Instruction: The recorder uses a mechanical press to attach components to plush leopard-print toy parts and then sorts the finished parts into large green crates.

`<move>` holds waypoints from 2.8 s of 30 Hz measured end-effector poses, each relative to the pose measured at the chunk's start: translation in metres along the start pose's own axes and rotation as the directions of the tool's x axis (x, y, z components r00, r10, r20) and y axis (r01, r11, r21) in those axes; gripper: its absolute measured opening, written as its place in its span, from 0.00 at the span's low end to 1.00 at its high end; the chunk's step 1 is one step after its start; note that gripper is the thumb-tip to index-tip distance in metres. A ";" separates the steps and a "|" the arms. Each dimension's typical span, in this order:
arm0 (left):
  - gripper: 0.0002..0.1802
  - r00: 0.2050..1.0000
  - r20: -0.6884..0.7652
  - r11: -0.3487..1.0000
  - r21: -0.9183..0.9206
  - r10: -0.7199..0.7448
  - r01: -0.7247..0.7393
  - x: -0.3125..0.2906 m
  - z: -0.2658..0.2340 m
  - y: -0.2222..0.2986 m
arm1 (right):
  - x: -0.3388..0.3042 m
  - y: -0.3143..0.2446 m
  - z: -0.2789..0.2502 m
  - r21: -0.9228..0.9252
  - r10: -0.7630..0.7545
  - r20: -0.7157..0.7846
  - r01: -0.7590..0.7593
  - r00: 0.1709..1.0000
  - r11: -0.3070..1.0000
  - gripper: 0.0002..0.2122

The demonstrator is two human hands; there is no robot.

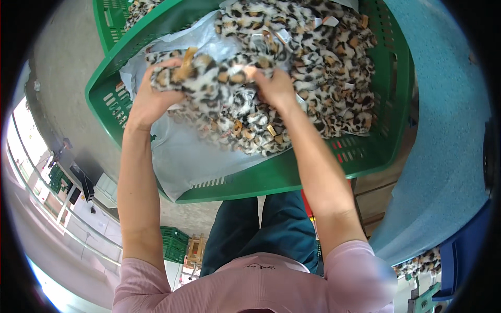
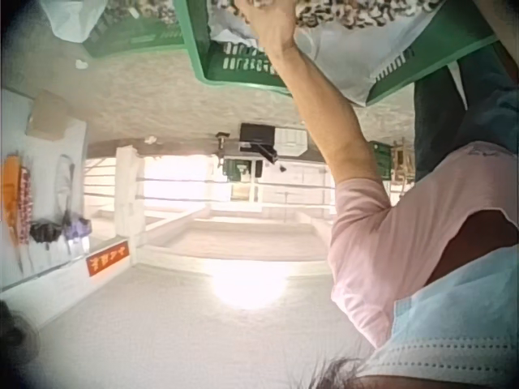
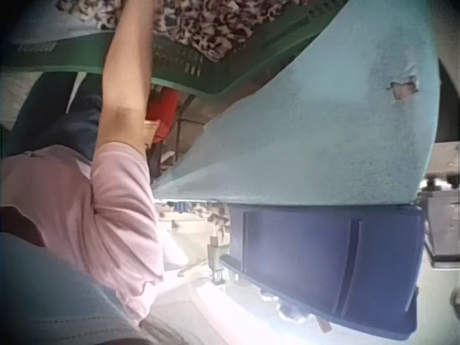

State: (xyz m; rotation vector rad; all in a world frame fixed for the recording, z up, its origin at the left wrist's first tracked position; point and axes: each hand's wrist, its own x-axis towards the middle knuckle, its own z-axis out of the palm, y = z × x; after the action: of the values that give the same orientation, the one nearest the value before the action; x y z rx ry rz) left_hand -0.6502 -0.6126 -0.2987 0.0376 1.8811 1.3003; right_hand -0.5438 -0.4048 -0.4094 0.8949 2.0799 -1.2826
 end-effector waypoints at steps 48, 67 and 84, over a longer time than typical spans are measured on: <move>0.20 0.990 0.137 0.846 0.531 -0.029 -0.049 0.002 0.090 -0.007 | -0.048 0.046 -0.009 -0.543 -0.253 -0.067 0.178 0.965 0.821 0.17; 0.26 0.722 0.006 0.423 0.807 0.692 -0.412 0.043 0.127 -0.042 | -0.081 0.037 -0.031 -0.435 -0.353 -0.054 0.296 0.934 0.850 0.14; 0.34 0.801 -0.590 0.921 0.361 0.102 0.148 0.027 -0.036 -0.117 | -0.023 -0.091 0.090 -0.364 -0.527 0.172 0.551 0.832 0.751 0.27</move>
State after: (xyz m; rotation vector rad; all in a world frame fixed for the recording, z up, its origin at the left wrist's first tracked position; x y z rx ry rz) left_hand -0.6436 -0.6821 -0.4025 -0.2181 2.6633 0.9505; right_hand -0.5899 -0.5223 -0.3792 0.0557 2.5266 -1.0442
